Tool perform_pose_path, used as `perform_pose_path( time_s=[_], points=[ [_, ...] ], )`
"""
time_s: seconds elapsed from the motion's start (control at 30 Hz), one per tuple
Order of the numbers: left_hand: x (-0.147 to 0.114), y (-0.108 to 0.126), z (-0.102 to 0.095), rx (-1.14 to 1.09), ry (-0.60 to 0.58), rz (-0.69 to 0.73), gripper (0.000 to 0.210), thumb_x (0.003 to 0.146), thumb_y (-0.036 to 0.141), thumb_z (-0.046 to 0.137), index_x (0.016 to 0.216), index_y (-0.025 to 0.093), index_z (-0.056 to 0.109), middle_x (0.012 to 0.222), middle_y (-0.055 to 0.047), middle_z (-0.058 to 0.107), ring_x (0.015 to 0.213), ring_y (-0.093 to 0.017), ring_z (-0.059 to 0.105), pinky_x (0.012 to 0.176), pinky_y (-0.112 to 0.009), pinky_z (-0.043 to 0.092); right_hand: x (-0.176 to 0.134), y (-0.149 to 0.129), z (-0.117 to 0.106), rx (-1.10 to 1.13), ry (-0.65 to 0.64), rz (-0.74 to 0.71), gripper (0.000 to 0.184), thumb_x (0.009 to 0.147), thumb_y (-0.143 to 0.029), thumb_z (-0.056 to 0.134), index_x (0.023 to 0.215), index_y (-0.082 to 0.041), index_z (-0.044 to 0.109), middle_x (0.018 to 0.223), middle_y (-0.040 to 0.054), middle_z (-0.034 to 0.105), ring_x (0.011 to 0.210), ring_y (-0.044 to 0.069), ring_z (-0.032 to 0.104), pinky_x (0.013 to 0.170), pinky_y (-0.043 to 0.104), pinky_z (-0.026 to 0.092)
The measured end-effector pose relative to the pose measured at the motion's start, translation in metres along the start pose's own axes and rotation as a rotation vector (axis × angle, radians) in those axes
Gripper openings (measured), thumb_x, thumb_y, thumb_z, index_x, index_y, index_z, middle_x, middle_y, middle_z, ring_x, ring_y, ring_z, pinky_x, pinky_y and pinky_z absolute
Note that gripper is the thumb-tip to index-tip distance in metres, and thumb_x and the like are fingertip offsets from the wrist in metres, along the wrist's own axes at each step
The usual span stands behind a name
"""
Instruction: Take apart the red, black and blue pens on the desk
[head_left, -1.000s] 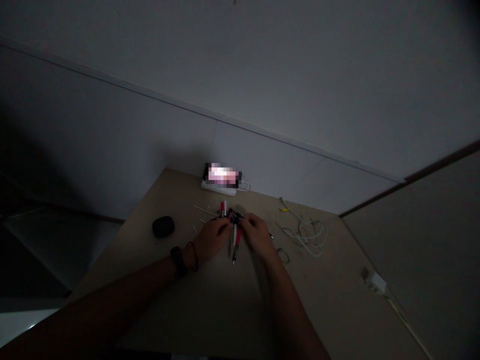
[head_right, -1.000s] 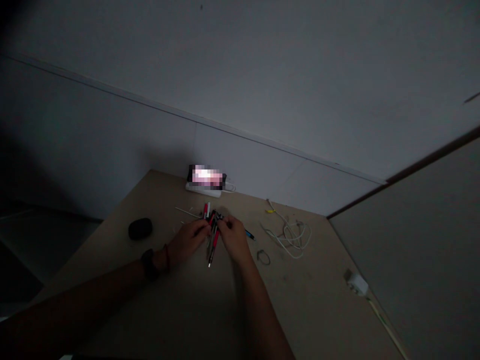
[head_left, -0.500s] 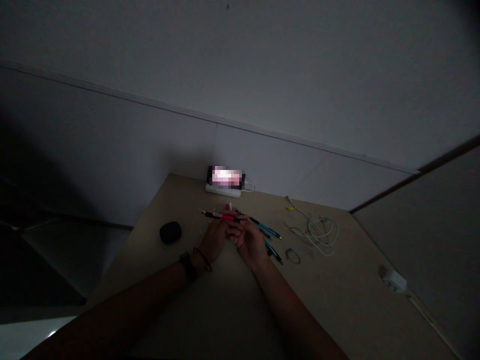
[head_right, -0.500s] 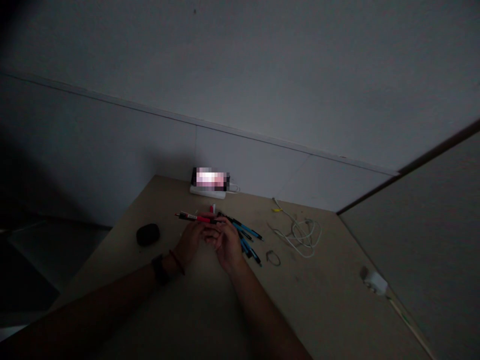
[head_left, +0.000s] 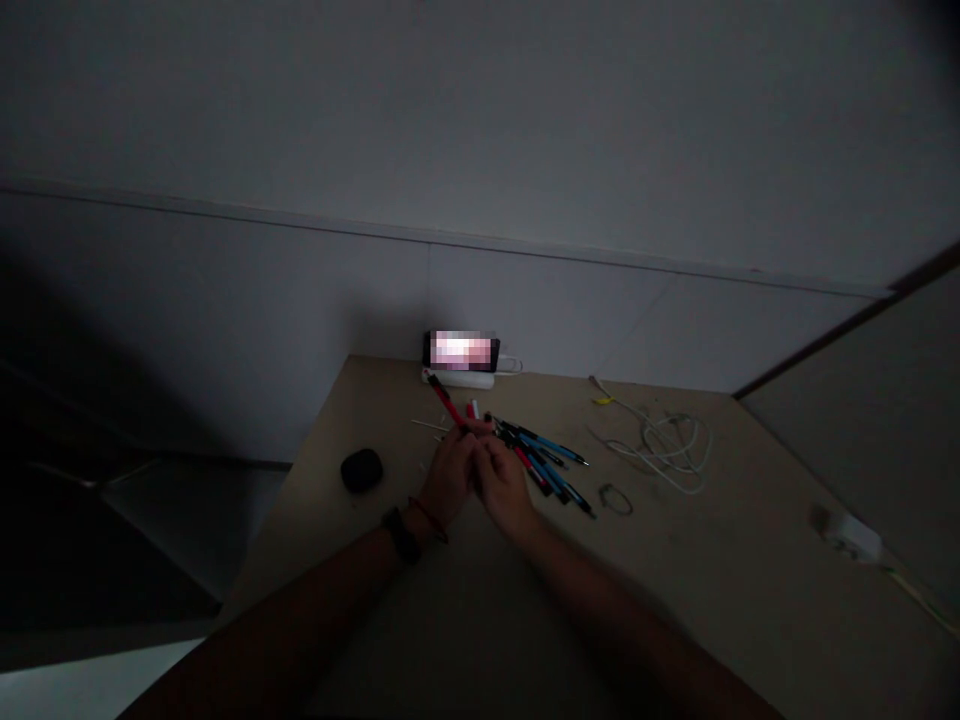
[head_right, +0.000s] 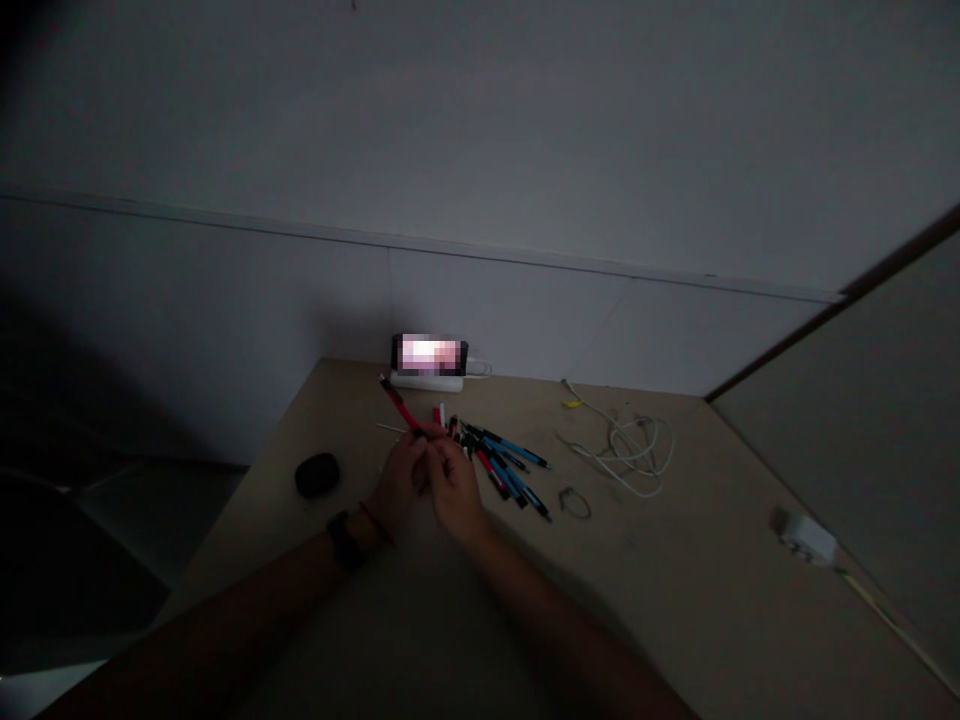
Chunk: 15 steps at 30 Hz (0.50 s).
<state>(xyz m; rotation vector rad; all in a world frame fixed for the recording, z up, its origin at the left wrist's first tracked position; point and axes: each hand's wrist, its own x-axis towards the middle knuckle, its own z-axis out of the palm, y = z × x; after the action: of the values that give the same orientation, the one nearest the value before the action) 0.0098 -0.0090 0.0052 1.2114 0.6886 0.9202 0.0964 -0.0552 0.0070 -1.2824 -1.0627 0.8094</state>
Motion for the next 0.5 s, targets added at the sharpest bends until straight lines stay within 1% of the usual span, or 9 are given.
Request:
perform_pose_path(
  time_s=[0.1,0.2,0.27,0.3,0.37,0.4,0.47,0.5],
  points=[
    [0.001,-0.002,-0.001,0.023,0.004,0.003,0.038,0.093,0.047,0.045,0.109,0.017,0.063,0.083,-0.005,0.068,0.067,-0.016,0.061,0.056,-0.027,0.048,-0.003,-0.002,0.000,-0.047,-0.004,-0.012,0.046,0.094,-0.062,0.047,0.090,-0.020,0.064,0.060,-0.0016,0.057,0.050,0.014,0.053,0.047,0.025,0.043],
    [0.002,-0.004,-0.002,0.024,-0.009,0.046,0.040,0.092,0.052,0.050,0.107,0.017,0.063,0.086,-0.005,0.067,0.064,-0.014,0.059,0.053,-0.024,0.047,-0.005,-0.001,-0.001,0.021,-0.006,-0.001,0.052,0.096,-0.065,0.041,0.098,-0.019,0.065,0.050,-0.0045,0.051,0.043,0.013,0.047,0.042,0.024,0.036],
    [0.002,-0.004,-0.002,0.045,-0.013,0.075,0.039,0.090,0.052,0.055,0.106,0.017,0.063,0.089,-0.005,0.068,0.067,-0.014,0.060,0.054,-0.023,0.048,-0.005,-0.001,-0.002,0.059,-0.001,0.006,0.054,0.096,-0.067,0.040,0.096,-0.018,0.064,0.047,-0.0054,0.048,0.039,0.012,0.042,0.040,0.024,0.032],
    [0.001,-0.003,-0.002,0.062,-0.013,0.088,0.038,0.089,0.051,0.057,0.106,0.017,0.063,0.090,-0.005,0.068,0.071,-0.015,0.062,0.056,-0.024,0.050,-0.006,-0.002,-0.003,0.061,-0.004,0.007,0.055,0.095,-0.068,0.039,0.091,-0.019,0.064,0.047,-0.0053,0.047,0.038,0.012,0.041,0.040,0.024,0.031],
    [-0.001,0.000,-0.002,0.098,-0.017,0.125,0.036,0.091,0.049,0.055,0.106,0.018,0.065,0.094,-0.006,0.070,0.082,-0.018,0.066,0.068,-0.028,0.054,-0.006,-0.005,-0.004,0.036,-0.020,-0.007,0.057,0.095,-0.069,0.038,0.077,-0.020,0.061,0.047,-0.0039,0.048,0.040,0.012,0.042,0.041,0.024,0.032],
    [-0.002,0.001,-0.002,0.112,-0.031,0.161,0.036,0.093,0.049,0.053,0.105,0.018,0.066,0.099,-0.008,0.071,0.091,-0.020,0.067,0.079,-0.031,0.055,-0.007,-0.007,-0.006,0.012,-0.024,-0.021,0.058,0.095,-0.069,0.038,0.069,-0.021,0.058,0.048,-0.0029,0.048,0.042,0.012,0.044,0.043,0.024,0.033],
    [-0.005,0.002,-0.002,0.128,-0.073,0.239,0.040,0.097,0.049,0.046,0.109,0.018,0.067,0.114,-0.011,0.071,0.109,-0.024,0.064,0.098,-0.039,0.050,-0.008,-0.010,-0.008,-0.041,-0.030,-0.045,0.060,0.095,-0.070,0.038,0.061,-0.022,0.052,0.050,-0.0011,0.050,0.046,0.013,0.047,0.046,0.024,0.035],
    [-0.006,0.002,-0.002,0.124,-0.099,0.261,0.044,0.098,0.051,0.042,0.113,0.018,0.067,0.121,-0.012,0.069,0.116,-0.025,0.062,0.104,-0.042,0.047,-0.008,-0.011,-0.009,-0.060,-0.034,-0.050,0.061,0.095,-0.070,0.037,0.059,-0.022,0.050,0.051,-0.0006,0.051,0.047,0.013,0.047,0.047,0.025,0.036]
  ],
)
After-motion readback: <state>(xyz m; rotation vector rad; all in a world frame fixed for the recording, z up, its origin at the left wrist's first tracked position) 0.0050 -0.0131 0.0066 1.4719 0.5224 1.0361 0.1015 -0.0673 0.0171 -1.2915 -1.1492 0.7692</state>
